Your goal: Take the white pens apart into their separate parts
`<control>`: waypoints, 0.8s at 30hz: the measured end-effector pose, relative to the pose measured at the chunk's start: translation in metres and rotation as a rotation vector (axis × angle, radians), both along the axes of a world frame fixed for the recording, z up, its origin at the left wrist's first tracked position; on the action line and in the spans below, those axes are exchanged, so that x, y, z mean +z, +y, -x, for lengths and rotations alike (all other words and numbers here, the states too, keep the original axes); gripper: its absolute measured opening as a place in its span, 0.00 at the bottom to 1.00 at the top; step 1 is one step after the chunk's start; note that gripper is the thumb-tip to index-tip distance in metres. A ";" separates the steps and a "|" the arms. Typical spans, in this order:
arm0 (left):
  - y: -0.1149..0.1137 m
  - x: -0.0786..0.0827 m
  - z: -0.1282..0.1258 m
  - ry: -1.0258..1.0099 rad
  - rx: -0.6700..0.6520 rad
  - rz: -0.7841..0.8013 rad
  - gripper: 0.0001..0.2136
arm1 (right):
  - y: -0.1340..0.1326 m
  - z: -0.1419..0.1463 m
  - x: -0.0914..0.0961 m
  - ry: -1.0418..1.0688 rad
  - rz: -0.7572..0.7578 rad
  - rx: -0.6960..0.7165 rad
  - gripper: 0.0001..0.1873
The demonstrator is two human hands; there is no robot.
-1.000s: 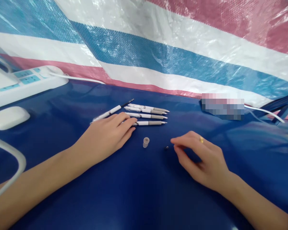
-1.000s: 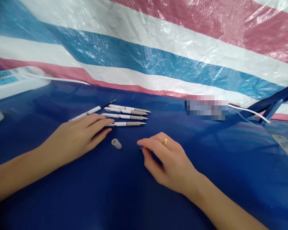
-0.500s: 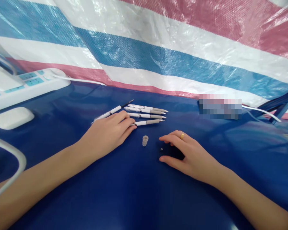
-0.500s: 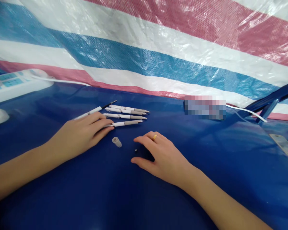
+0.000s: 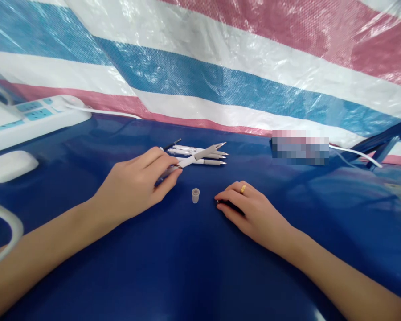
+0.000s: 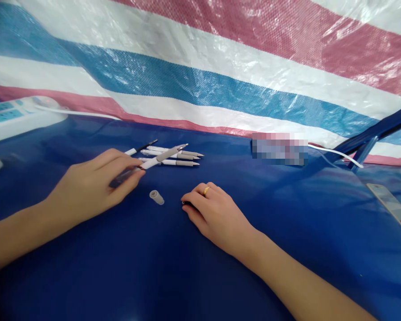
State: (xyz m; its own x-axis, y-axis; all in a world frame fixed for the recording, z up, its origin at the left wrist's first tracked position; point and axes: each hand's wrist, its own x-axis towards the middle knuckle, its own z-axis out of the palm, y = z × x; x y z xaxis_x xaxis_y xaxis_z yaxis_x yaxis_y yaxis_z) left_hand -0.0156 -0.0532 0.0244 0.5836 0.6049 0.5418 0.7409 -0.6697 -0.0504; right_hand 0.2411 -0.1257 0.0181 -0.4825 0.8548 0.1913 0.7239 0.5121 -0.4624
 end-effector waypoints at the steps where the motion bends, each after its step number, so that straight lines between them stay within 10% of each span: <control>1: -0.002 0.002 0.000 -0.022 -0.014 -0.016 0.07 | 0.000 0.000 0.000 0.003 -0.004 -0.006 0.08; 8: -0.021 0.011 0.001 -0.027 -0.262 -0.033 0.04 | 0.001 -0.002 0.000 0.061 0.049 -0.070 0.12; 16: -0.029 0.003 -0.007 0.106 -0.534 0.074 0.04 | 0.000 -0.012 0.016 0.595 0.192 -0.274 0.17; 24: -0.030 0.001 -0.006 0.159 -0.556 0.137 0.08 | -0.014 -0.007 0.020 -0.102 -0.014 0.160 0.17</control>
State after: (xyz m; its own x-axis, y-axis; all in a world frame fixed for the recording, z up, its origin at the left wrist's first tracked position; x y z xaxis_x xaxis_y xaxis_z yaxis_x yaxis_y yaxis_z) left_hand -0.0098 -0.0835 0.0251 0.9005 0.2434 0.3602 0.2676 -0.9634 -0.0181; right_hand 0.2478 -0.1393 0.0382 -0.6295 0.7632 0.1457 0.6757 0.6303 -0.3824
